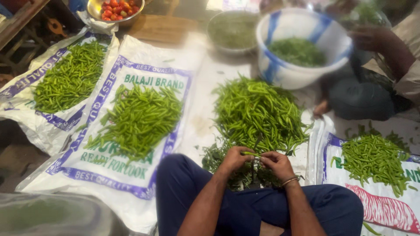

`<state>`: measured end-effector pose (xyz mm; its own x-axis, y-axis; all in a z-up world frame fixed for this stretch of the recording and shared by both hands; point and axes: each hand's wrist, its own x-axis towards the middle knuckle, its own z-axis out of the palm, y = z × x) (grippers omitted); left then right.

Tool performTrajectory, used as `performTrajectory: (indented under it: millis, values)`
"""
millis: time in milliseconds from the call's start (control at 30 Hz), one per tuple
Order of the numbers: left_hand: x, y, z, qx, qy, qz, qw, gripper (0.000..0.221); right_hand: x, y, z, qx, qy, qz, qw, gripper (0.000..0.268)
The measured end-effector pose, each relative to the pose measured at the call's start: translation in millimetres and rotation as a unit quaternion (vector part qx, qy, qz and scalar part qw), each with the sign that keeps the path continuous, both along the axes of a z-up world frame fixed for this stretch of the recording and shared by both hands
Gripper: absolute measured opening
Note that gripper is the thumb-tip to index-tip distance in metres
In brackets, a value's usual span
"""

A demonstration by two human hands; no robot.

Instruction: The person sits on the floor and trims the stems off green chilies by hand. They pick up chilies from a large pile, remove the stems, and place the trimmed vegetables onto a white sack labeled 'BALAJI BRAND'.

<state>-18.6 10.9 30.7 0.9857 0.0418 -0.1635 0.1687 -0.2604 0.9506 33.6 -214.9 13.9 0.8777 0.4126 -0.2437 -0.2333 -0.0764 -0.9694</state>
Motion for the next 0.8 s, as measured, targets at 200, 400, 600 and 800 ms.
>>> performTrajectory:
  millis: [200, 400, 600, 800]
  values:
    - [13, -15, -61, 0.155, 0.098, 0.053, 0.982, 0.018, -1, 19, -23, -0.388, -0.14, 0.022, 0.911, 0.018]
    - [28, 49, -25, -0.063, -0.061, 0.51, 0.856, 0.036, 39, -67, -34, 0.101, -0.017, -0.381, 0.919, 0.012]
    - [31, 12, -39, 0.101, 0.069, 0.273, 0.954, 0.022, 25, -18, -21, -0.254, -0.097, -0.187, 0.944, 0.018]
    - [17, -5, -36, 0.123, 0.024, 0.216, 0.968, 0.02, 28, 45, -6, -0.444, -0.376, 0.027, 0.813, 0.019]
